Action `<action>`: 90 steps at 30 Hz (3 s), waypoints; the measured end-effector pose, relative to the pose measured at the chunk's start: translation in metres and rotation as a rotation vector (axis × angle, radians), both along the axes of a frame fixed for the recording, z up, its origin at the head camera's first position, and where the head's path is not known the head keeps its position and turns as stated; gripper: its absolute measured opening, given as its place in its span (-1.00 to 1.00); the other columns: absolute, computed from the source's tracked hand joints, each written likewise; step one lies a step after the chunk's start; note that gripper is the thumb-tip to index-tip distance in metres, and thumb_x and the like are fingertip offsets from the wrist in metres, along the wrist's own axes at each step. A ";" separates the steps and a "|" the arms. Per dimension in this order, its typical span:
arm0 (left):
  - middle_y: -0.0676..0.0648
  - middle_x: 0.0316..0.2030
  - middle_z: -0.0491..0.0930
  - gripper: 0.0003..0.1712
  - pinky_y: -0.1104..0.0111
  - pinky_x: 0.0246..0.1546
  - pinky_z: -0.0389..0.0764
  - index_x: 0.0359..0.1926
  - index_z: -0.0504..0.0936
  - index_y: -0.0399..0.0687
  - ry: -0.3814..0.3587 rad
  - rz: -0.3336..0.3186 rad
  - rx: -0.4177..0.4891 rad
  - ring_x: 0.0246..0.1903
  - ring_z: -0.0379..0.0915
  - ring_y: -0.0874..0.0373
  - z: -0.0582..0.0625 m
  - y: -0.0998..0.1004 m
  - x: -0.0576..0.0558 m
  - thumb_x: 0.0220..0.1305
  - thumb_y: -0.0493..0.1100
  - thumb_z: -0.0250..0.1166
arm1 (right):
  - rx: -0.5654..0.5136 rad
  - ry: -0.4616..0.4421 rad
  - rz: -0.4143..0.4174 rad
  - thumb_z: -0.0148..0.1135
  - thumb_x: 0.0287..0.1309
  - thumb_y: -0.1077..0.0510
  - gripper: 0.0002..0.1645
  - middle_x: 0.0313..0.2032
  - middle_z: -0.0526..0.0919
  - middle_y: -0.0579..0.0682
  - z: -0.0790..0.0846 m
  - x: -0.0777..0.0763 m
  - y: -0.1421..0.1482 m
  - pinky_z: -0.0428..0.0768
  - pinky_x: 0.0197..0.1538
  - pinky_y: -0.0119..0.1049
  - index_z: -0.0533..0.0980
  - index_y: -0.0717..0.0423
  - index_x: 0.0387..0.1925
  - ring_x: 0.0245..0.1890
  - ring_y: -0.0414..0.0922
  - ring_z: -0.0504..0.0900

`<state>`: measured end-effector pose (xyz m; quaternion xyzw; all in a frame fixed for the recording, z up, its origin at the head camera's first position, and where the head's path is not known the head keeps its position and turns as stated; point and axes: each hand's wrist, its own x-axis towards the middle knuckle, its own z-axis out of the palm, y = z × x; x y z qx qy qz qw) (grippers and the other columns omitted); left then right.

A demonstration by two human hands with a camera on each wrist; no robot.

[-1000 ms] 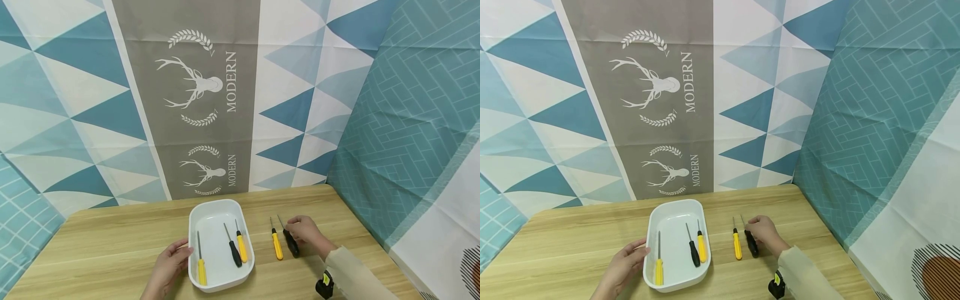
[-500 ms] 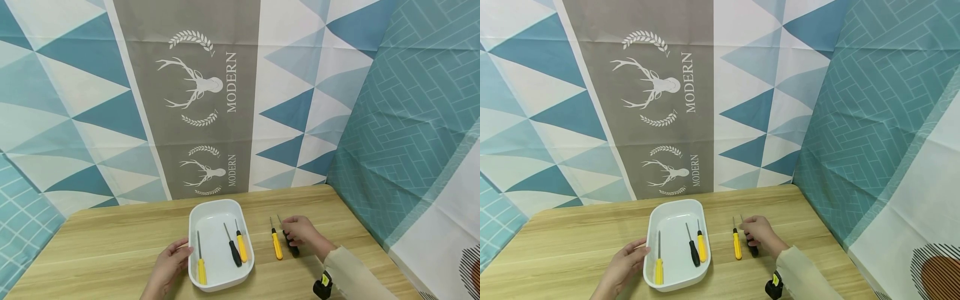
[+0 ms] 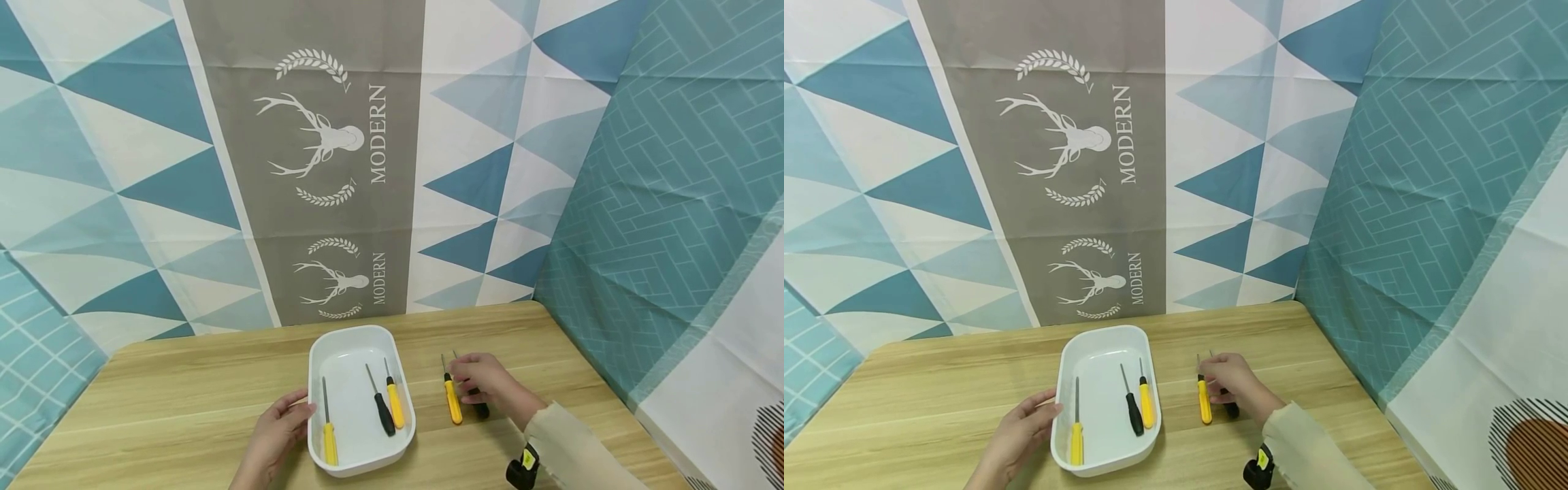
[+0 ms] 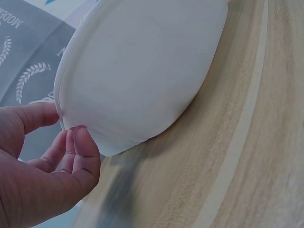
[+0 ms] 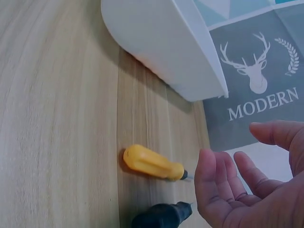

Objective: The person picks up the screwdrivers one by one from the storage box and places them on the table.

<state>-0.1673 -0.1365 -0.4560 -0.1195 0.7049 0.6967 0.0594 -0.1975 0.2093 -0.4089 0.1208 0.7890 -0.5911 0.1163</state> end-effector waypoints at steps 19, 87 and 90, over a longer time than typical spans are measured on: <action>-0.22 -0.08 0.54 -0.36 0.35 -0.23 0.59 0.24 0.28 -0.36 0.005 0.003 -0.001 -0.23 0.54 0.14 0.000 0.000 0.001 0.21 -0.19 0.25 | 0.012 0.087 0.116 0.30 0.07 0.12 -0.49 -0.13 0.58 0.07 0.004 -0.002 -0.015 0.65 -0.17 -0.12 0.45 0.20 0.07 -0.16 0.02 0.56; -0.12 -0.18 0.56 -0.36 0.38 -0.28 0.58 0.24 0.28 -0.38 0.022 0.007 -0.006 -0.27 0.52 0.15 0.000 0.001 0.003 0.20 -0.20 0.26 | 0.011 0.291 0.440 0.38 0.00 0.14 -0.58 -0.27 0.57 0.04 0.013 0.006 -0.057 0.66 -0.27 -0.21 0.53 0.20 -0.08 -0.33 -0.13 0.50; -0.11 -0.18 0.56 -0.36 0.38 -0.29 0.58 0.24 0.29 -0.37 0.022 0.006 -0.010 -0.27 0.52 0.15 0.000 0.001 0.003 0.20 -0.20 0.26 | 0.016 0.288 0.446 0.38 0.00 0.14 -0.60 -0.27 0.56 0.04 0.013 0.006 -0.058 0.65 -0.29 -0.23 0.54 0.17 -0.09 -0.33 -0.13 0.50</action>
